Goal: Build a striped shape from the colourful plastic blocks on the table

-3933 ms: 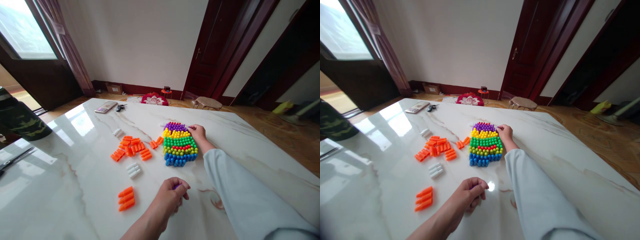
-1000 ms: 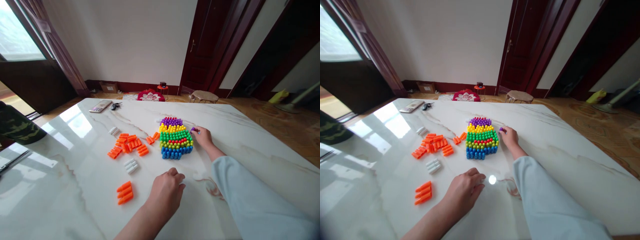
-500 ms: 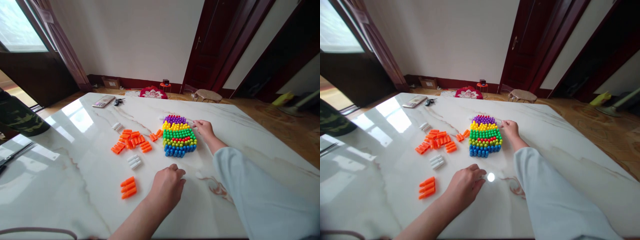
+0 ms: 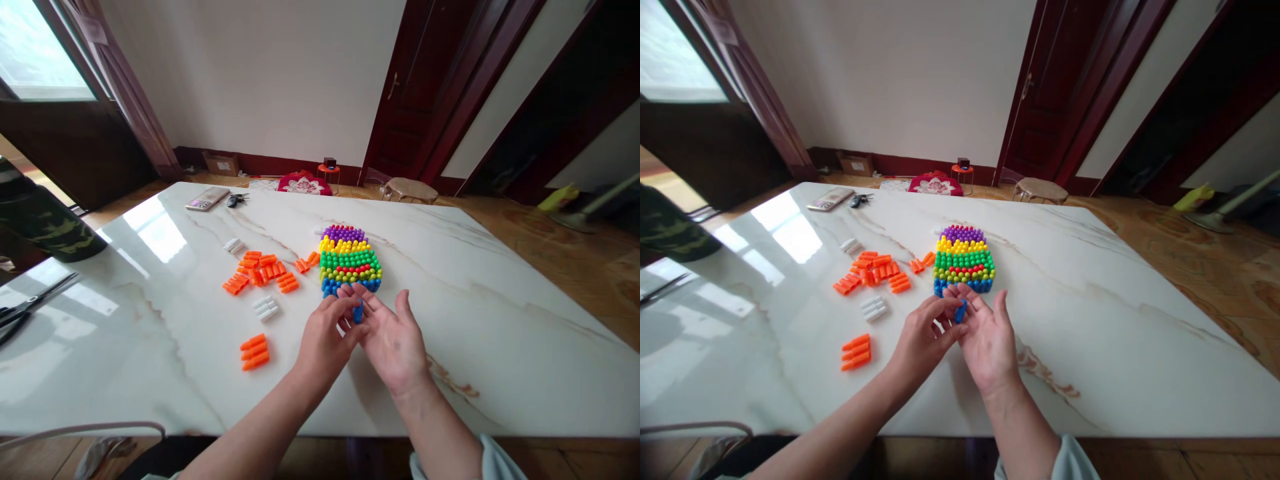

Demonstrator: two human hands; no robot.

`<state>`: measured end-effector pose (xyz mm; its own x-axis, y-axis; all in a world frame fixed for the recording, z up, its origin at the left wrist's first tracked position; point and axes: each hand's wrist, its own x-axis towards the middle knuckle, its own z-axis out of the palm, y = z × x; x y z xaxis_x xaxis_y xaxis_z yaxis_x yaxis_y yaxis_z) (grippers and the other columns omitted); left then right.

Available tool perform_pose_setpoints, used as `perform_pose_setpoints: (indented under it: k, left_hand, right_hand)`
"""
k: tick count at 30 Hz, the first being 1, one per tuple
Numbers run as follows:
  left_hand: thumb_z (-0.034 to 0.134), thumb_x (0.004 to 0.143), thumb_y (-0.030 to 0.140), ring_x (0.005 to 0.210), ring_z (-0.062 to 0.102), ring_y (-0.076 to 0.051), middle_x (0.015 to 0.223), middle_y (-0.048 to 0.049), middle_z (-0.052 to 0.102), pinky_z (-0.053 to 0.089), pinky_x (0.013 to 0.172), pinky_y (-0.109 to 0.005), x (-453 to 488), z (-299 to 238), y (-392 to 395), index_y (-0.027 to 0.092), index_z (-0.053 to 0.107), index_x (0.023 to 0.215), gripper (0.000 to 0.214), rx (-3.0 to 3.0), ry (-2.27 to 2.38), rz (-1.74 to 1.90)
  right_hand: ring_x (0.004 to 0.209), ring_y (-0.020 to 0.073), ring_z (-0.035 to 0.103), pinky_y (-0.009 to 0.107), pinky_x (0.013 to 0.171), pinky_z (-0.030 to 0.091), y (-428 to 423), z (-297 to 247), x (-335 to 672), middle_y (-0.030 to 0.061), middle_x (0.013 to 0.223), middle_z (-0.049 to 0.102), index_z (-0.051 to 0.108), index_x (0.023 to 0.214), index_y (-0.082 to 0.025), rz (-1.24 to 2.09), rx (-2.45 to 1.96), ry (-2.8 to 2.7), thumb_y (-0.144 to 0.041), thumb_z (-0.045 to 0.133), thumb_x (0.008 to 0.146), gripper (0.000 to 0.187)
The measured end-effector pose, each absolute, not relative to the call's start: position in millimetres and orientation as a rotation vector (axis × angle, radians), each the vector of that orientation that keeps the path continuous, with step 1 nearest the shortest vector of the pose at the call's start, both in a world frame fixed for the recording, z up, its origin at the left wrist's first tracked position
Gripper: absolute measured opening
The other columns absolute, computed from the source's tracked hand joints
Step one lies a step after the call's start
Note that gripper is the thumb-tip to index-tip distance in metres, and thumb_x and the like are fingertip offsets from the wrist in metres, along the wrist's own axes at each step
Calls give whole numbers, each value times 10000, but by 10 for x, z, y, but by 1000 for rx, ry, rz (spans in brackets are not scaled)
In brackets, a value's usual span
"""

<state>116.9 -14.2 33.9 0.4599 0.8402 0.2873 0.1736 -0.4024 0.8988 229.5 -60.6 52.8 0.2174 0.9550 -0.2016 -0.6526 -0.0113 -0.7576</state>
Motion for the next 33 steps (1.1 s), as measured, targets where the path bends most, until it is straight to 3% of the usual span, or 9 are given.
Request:
perform_pose_setpoints:
  k: [4, 8, 12, 16, 19, 25, 30, 33]
  left_hand:
    - [658, 751, 147, 628, 555, -98, 776, -4, 624, 486, 594, -213, 1169, 344, -126, 197, 687, 1024, 280, 1841, 948, 989]
    - [586, 835, 257, 641, 597, -120, 765, -23, 679, 491, 598, -224, 1119, 389, -75, 176, 691, 1047, 250, 1730, 977, 988]
    - [554, 859, 366, 556, 582, -119, 664, -20, 669, 470, 550, -222, 1062, 437, -11, 140, 707, 919, 279, 1633, 990, 931]
    - [643, 783, 373, 531, 529, -101, 606, -1, 645, 404, 516, -199, 1031, 452, 29, 141, 699, 776, 238, 1722, 1054, 866]
    - [694, 730, 369, 487, 456, -82, 528, 33, 572, 336, 478, -190, 1026, 435, 39, 143, 686, 726, 226, 1773, 1100, 773]
    - [686, 727, 323, 480, 412, -78, 491, 66, 473, 296, 481, -195, 1053, 415, 28, 161, 676, 726, 162, 1837, 1125, 726]
    - [622, 773, 319, 530, 508, -102, 571, 42, 570, 363, 529, -205, 1056, 391, 36, 168, 654, 846, 171, 1806, 1044, 752]
    - [590, 785, 308, 550, 534, -117, 598, 18, 610, 377, 551, -221, 1049, 341, 31, 177, 655, 794, 146, 1862, 1075, 709]
  right_hand:
    - [1140, 254, 591, 432, 945, 501, -576, 455, 2222, 118, 1197, 642, 630, 1160, -211, 1316, -906, -551, -748, 309, 845, 700]
    - [1173, 218, 570, 393, 1041, 428, -589, 378, 2219, 68, 1269, 622, 653, 1167, -239, 1197, -1002, -654, -569, 513, 871, 465]
    - [1181, 214, 562, 414, 1078, 381, -608, 297, 2238, 50, 1206, 662, 651, 1197, -252, 1027, -1230, -935, -441, 572, 882, 376]
    - [1022, 218, 627, 361, 886, 508, -606, 282, 2254, 70, 1094, 693, 679, 1158, -229, 781, -1382, -1176, -373, 570, 882, 329]
    - [862, 181, 634, 298, 759, 513, -602, 297, 2257, 49, 1001, 703, 717, 1063, -241, 562, -1507, -1315, -272, 621, 836, 248]
    - [733, 160, 625, 277, 688, 509, -611, 277, 2196, 40, 947, 721, 671, 1062, -223, 426, -1568, -1386, -217, 577, 837, 244]
    - [646, 139, 620, 255, 627, 508, -599, 245, 2284, 35, 868, 711, 615, 1028, -206, 403, -1622, -1335, -213, 577, 810, 222]
    - [623, 141, 620, 260, 620, 510, -572, 215, 2484, 25, 802, 696, 611, 977, -199, 314, -1687, -1281, -240, 606, 773, 208]
